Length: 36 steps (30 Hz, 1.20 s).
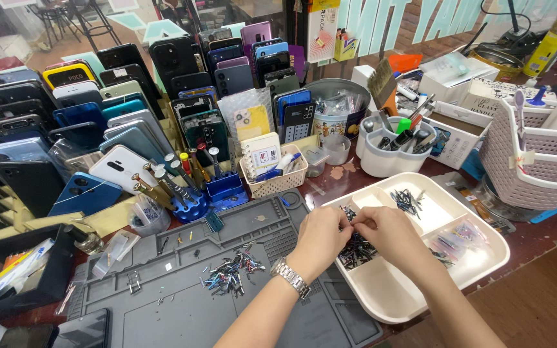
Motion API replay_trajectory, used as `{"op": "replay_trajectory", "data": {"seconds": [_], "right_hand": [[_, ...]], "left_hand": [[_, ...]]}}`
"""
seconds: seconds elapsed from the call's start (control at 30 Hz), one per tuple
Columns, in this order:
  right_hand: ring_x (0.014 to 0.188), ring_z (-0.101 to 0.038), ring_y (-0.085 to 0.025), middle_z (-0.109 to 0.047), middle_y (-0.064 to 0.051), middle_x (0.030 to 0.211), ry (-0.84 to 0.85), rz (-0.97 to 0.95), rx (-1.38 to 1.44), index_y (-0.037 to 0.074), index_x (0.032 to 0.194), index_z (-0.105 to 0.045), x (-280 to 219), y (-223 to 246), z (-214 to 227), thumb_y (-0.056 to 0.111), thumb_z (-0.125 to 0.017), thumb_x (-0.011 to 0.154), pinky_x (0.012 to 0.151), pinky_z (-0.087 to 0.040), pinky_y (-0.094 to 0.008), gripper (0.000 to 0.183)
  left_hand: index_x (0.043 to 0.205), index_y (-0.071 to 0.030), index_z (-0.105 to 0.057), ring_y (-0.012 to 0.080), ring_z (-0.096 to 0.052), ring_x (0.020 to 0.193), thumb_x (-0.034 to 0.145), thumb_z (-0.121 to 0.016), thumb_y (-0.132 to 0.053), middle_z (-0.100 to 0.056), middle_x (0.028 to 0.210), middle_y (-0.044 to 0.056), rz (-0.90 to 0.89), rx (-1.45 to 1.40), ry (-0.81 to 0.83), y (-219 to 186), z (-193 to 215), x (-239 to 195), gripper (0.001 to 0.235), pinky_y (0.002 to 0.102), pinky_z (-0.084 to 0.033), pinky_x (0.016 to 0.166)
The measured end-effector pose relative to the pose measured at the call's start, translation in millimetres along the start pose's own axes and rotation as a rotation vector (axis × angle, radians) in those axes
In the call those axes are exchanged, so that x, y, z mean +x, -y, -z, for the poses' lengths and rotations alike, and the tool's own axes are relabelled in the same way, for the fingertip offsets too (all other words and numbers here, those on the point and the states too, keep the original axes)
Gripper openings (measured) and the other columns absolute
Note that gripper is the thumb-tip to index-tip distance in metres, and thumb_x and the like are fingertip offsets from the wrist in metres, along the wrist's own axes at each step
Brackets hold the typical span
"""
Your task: The person repeatedly picks up small electronic components from a pile on a work mat, separates them by hand, and places them into a compartmentalized tray. The person handles the components one at a time throughout the clip.
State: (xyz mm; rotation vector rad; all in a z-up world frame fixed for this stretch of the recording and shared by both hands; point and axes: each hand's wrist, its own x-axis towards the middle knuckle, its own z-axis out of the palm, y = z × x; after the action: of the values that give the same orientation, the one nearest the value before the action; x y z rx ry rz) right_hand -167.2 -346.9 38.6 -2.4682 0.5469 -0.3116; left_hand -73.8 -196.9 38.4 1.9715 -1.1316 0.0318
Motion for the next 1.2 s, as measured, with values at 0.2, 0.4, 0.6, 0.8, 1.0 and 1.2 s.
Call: {"op": "replay_trajectory", "data": {"seconds": [0.2, 0.4, 0.6, 0.8, 1.0, 1.2], "right_hand": [[0.085, -0.069, -0.033, -0.070, -0.014, 0.090, -0.118, 0.174, -0.135, 0.005, 0.094, -0.073, -12, 36, 11, 0.013, -0.076, 0.080, 0.076, -0.053, -0.042, 0.017], [0.080, -0.076, -0.022, -0.073, -0.012, 0.093, -0.026, 0.225, 0.252, 0.004, 0.100, -0.070, -24, 97, -19, 0.012, -0.073, 0.083, 0.071, -0.059, -0.035, 0.019], [0.079, -0.077, -0.019, -0.078, -0.011, 0.089, 0.362, 0.178, 0.259, 0.004, 0.101, -0.071, -15, 144, -75, 0.011, -0.076, 0.081, 0.073, -0.059, -0.033, 0.022], [0.083, -0.071, -0.025, -0.073, -0.009, 0.086, 0.364, 0.312, 0.138, 0.003, 0.096, -0.069, 3, 155, -106, 0.010, -0.079, 0.076, 0.074, -0.055, -0.038, 0.024], [0.087, -0.066, -0.028, -0.068, -0.009, 0.086, 0.339, 0.307, 0.052, 0.004, 0.091, -0.065, 3, 158, -120, 0.011, -0.078, 0.077, 0.076, -0.052, -0.042, 0.021], [0.075, -0.069, -0.023, -0.067, -0.008, 0.083, 0.336, 0.305, 0.191, 0.002, 0.087, -0.066, 4, 158, -124, 0.009, -0.074, 0.080, 0.070, -0.054, -0.036, 0.012]], "left_hand": [[0.090, -0.002, -0.069, 0.0327, -0.062, 0.096, 0.079, -0.078, -0.014, -0.064, 0.094, 0.015, -0.069, -0.027, -0.158, -2, 23, -13, 0.018, 0.043, -0.050, 0.084], [0.096, -0.002, -0.073, 0.0236, -0.070, 0.087, 0.085, -0.075, -0.016, -0.071, 0.091, 0.010, 0.104, -0.042, -0.168, 42, 98, -48, 0.017, 0.036, -0.054, 0.079], [0.095, -0.001, -0.076, 0.0184, -0.071, 0.072, 0.082, -0.075, -0.013, -0.075, 0.082, 0.010, 0.370, -0.018, 0.000, 78, 152, -87, 0.017, 0.032, -0.056, 0.069], [0.094, -0.001, -0.076, 0.0196, -0.070, 0.075, 0.072, -0.084, -0.013, -0.071, 0.085, 0.008, 0.412, 0.022, 0.078, 87, 159, -101, 0.026, 0.032, -0.057, 0.069], [0.086, -0.001, -0.074, 0.0221, -0.069, 0.075, 0.071, -0.084, -0.012, -0.069, 0.082, 0.009, 0.382, 0.050, 0.026, 89, 154, -103, 0.021, 0.035, -0.056, 0.069], [0.085, -0.001, -0.074, 0.0190, -0.069, 0.070, 0.078, -0.079, -0.011, -0.071, 0.078, 0.008, 0.444, -0.012, 0.012, 95, 151, -104, 0.013, 0.033, -0.055, 0.065]]}}
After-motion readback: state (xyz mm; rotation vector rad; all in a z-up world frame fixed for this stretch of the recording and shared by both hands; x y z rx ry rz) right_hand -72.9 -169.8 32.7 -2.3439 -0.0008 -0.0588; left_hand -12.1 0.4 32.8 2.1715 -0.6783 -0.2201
